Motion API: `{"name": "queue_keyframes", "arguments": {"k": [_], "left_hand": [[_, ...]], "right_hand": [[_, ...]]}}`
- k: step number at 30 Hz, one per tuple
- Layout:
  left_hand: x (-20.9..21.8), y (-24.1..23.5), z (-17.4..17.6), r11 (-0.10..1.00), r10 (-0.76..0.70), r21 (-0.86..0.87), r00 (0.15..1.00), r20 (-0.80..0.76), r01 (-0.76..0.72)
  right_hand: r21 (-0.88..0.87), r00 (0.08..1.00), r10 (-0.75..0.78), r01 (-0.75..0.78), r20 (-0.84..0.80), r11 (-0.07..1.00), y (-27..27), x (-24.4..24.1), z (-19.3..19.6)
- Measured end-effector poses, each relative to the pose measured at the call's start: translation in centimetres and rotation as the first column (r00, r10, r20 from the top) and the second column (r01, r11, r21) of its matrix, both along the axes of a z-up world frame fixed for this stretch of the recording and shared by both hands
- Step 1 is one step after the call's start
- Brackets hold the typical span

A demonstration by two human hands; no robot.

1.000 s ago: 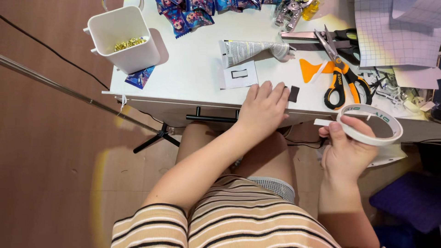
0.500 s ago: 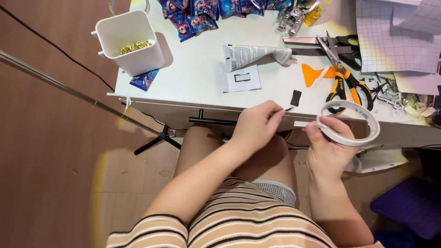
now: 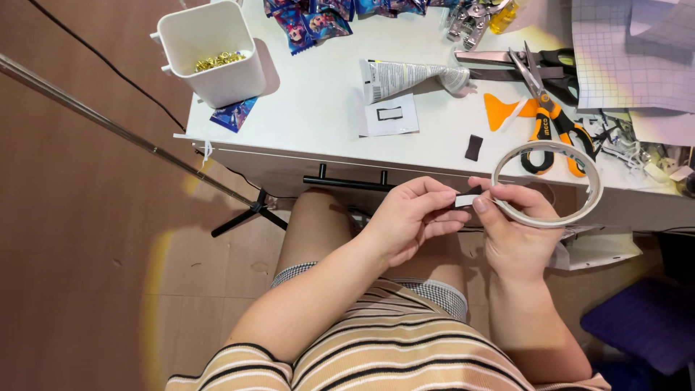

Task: The person applies adhesive from a tube and double-sided tape to small pieces of paper and black strips.

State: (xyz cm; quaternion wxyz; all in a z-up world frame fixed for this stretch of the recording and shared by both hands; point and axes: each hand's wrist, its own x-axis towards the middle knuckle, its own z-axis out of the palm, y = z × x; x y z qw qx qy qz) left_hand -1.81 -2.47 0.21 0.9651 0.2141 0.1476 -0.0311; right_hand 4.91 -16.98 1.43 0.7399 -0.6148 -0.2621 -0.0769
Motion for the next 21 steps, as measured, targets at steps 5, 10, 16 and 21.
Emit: {"name": "queue_keyframes", "arguments": {"k": [5,10,16,21], "left_hand": [[-0.3,-0.3,0.2,0.989,0.034,0.143,0.998,0.056,-0.042],[-1.0,-0.4,1.2,0.923,0.152,0.343,0.984,0.093,-0.175],[-1.5,-0.7,0.9,0.893,0.190,0.392,0.975,0.119,-0.222],[-1.7,0.0,1.1,0.892,0.138,0.409,0.978,0.155,-0.190]], "right_hand": [[-0.134,0.990,-0.008,0.027,0.139,0.991,0.3,-1.0,1.8],[-0.174,0.962,-0.029,0.078,0.270,0.982,0.7,-1.0,1.6],[-0.247,0.941,-0.097,0.183,0.323,0.951,0.0,-0.7,0.8],[-0.190,0.994,-0.102,0.093,-0.035,0.977,-1.7,0.3,-1.5]]}}
